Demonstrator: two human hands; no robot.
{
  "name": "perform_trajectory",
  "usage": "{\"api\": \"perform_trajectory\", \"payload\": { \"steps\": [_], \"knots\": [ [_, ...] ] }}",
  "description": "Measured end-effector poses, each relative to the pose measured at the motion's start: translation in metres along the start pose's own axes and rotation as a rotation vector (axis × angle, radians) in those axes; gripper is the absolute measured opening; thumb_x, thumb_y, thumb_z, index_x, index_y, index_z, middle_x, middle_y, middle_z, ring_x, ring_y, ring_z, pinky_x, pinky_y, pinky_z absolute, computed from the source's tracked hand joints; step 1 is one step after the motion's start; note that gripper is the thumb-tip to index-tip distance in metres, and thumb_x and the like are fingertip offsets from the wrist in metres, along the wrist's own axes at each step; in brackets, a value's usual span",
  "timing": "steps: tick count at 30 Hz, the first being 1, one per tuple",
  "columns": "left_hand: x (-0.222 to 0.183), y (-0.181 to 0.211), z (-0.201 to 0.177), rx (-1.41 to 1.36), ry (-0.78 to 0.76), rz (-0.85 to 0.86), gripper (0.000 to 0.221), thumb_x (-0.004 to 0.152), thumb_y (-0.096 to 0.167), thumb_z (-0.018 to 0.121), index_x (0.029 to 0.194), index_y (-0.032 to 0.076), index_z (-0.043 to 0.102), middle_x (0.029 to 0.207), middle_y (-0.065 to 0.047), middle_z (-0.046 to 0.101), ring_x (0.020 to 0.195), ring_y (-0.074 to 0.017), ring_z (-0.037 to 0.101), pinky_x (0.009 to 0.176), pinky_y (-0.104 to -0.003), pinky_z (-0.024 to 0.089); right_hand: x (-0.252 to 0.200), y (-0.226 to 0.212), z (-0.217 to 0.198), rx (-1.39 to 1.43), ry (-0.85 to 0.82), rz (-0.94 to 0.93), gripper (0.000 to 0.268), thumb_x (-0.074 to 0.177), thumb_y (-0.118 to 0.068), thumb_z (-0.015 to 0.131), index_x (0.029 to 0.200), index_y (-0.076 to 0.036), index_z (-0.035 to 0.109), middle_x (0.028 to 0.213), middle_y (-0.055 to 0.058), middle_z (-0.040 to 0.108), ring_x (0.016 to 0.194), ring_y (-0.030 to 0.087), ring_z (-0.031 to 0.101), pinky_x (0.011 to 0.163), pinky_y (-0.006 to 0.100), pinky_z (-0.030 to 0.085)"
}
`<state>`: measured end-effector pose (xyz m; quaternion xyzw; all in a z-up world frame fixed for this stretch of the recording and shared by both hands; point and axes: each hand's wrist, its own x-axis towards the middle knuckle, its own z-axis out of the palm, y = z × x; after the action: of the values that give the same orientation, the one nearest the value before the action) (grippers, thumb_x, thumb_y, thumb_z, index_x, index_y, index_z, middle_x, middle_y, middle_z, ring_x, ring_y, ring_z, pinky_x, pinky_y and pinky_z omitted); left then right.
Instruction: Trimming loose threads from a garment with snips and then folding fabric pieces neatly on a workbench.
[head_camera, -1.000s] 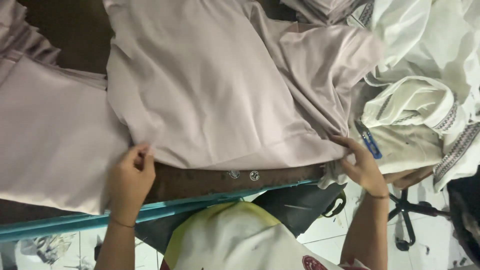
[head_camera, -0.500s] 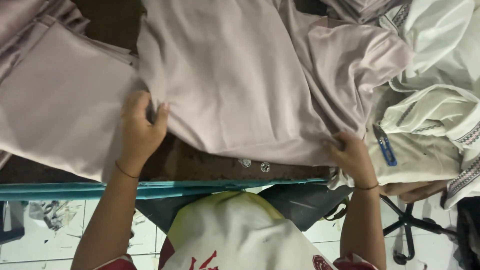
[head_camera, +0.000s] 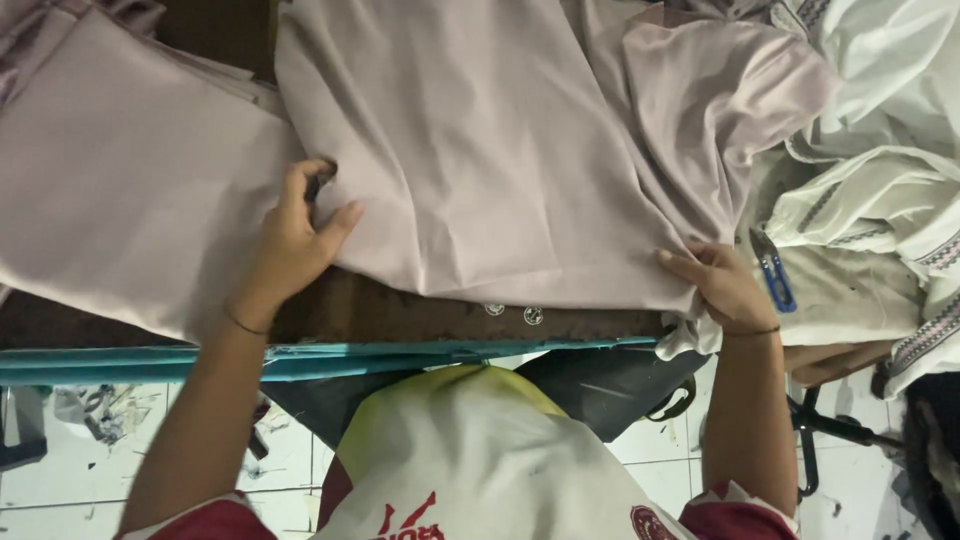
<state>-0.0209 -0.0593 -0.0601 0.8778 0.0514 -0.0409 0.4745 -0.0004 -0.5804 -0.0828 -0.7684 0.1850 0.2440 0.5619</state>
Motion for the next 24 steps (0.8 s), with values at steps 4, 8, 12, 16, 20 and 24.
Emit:
{"api": "perform_trajectory", "payload": {
  "steps": [4,8,12,16,20,24],
  "knots": [
    [0.008,0.052,-0.049,0.126,-0.287,-0.213,0.073,0.087,0.033,0.07,0.149,0.012,0.039,0.134,-0.011,0.062,0.113,-0.0266,0.064,0.093,-0.039,0.055,-0.033,-0.058,-0.009,-0.121,0.168,-0.025,0.015,0.105,-0.022,0.063,0.099,-0.01,0.069,0.081,0.005,0.066,0.06,0.014,0.057,0.054,0.026,0.044],
    [0.013,0.073,-0.084,-0.019,-0.448,-0.053,0.082,0.079,0.018,0.073,0.154,0.021,0.04,0.131,-0.007,0.059,0.099,-0.0218,0.066,0.081,-0.034,0.056,-0.032,-0.077,-0.044,0.482,0.028,-0.485,0.008,0.096,-0.011,0.063,0.101,-0.013,0.069,0.104,0.0,0.071,0.099,0.014,0.068,0.099,0.031,0.052],
    [0.017,0.07,-0.087,-0.45,-0.335,0.225,0.09,0.08,-0.008,0.068,0.157,0.017,0.028,0.163,-0.004,0.03,0.103,-0.0145,0.056,0.087,-0.023,0.048,-0.028,-0.087,-0.066,0.603,0.033,-0.476,0.024,0.086,-0.017,0.072,0.106,-0.004,0.072,0.106,0.007,0.076,0.092,0.022,0.075,0.083,0.033,0.061],
    [0.034,0.072,-0.078,-0.428,-0.367,0.236,0.107,0.074,-0.01,0.071,0.161,0.02,0.017,0.167,-0.014,0.029,0.093,-0.0219,0.064,0.077,-0.034,0.059,-0.032,-0.109,-0.064,0.445,0.233,-0.456,0.01,0.094,-0.009,0.075,0.087,-0.006,0.069,0.082,0.001,0.07,0.073,0.015,0.07,0.065,0.025,0.055],
    [0.043,0.081,-0.087,0.017,-0.511,-0.32,0.099,0.081,0.006,0.075,0.166,0.025,0.026,0.089,-0.017,0.061,0.074,-0.0235,0.055,0.062,-0.034,0.043,-0.04,-0.146,-0.084,0.255,0.379,-0.651,0.005,0.1,-0.012,0.076,0.1,-0.01,0.071,0.078,-0.004,0.063,0.066,0.007,0.06,0.06,0.018,0.049],
    [0.047,0.121,-0.11,0.351,-0.541,-0.434,0.079,0.084,0.011,0.067,0.156,0.035,0.045,0.164,0.007,0.04,0.127,-0.0201,0.057,0.098,-0.038,0.05,-0.073,-0.189,-0.086,0.082,0.465,-0.658,0.013,0.106,-0.019,0.073,0.099,-0.011,0.067,0.073,-0.001,0.055,0.05,0.003,0.044,0.036,0.016,0.025]
  ]
}}
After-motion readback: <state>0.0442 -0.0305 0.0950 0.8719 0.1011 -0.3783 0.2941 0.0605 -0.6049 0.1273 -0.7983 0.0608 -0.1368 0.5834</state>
